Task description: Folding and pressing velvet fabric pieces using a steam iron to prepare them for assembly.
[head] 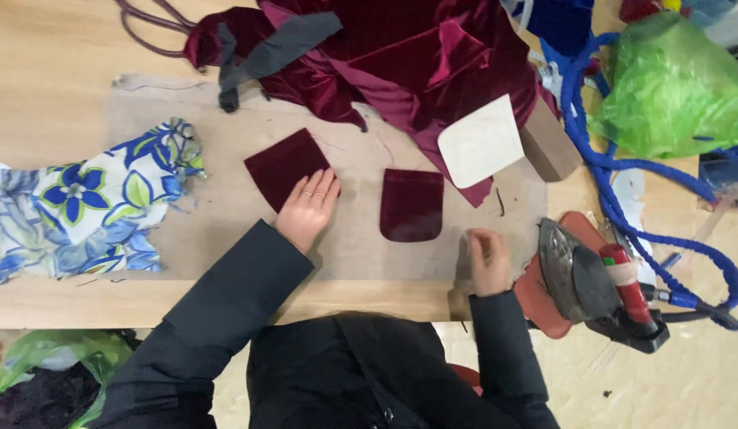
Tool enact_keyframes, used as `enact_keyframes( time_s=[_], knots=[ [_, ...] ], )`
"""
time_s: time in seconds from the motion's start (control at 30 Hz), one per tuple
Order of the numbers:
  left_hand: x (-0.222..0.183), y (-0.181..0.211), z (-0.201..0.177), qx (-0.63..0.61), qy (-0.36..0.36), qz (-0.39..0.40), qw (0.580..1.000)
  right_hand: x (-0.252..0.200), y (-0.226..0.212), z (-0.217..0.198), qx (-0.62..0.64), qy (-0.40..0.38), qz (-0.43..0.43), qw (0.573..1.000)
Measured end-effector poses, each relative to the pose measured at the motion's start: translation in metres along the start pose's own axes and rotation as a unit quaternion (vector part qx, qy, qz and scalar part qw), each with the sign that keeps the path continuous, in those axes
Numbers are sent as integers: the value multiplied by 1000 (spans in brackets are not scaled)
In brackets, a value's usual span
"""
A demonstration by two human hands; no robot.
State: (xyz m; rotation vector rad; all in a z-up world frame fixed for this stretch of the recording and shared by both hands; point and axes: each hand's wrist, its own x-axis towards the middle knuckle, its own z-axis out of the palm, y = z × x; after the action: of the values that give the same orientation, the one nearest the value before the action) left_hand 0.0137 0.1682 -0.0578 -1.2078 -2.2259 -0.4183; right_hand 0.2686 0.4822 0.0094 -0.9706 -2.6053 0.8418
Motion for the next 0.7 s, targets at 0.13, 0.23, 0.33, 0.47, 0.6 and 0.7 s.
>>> enact_keyframes(
  time_s=[0.13, 0.23, 0.33, 0.47, 0.6, 0.7],
  knots=[
    [-15, 2, -1, -89, -74, -4, 993, -18, -14, 4, 66, -16, -10, 998],
    [-24, 11, -33, -167, -156, -8, 974, -23, -27, 2, 62, -30, -18, 997],
    [-9, 16, -86, -183, -155, 15, 971, -24, -29, 2, 49, -34, -33, 998],
    [-8, 49, -94, -192, -122, 16, 974, -25, -23, 4, 66, -36, -47, 996],
    [-7, 100, -64, -235, -156, 14, 959, -26, -37, 7, 64, -27, -90, 994],
    [-1, 115, -62, -242, -174, 10, 954, -29, -39, 14, -68, -19, -198, 978]
  ],
)
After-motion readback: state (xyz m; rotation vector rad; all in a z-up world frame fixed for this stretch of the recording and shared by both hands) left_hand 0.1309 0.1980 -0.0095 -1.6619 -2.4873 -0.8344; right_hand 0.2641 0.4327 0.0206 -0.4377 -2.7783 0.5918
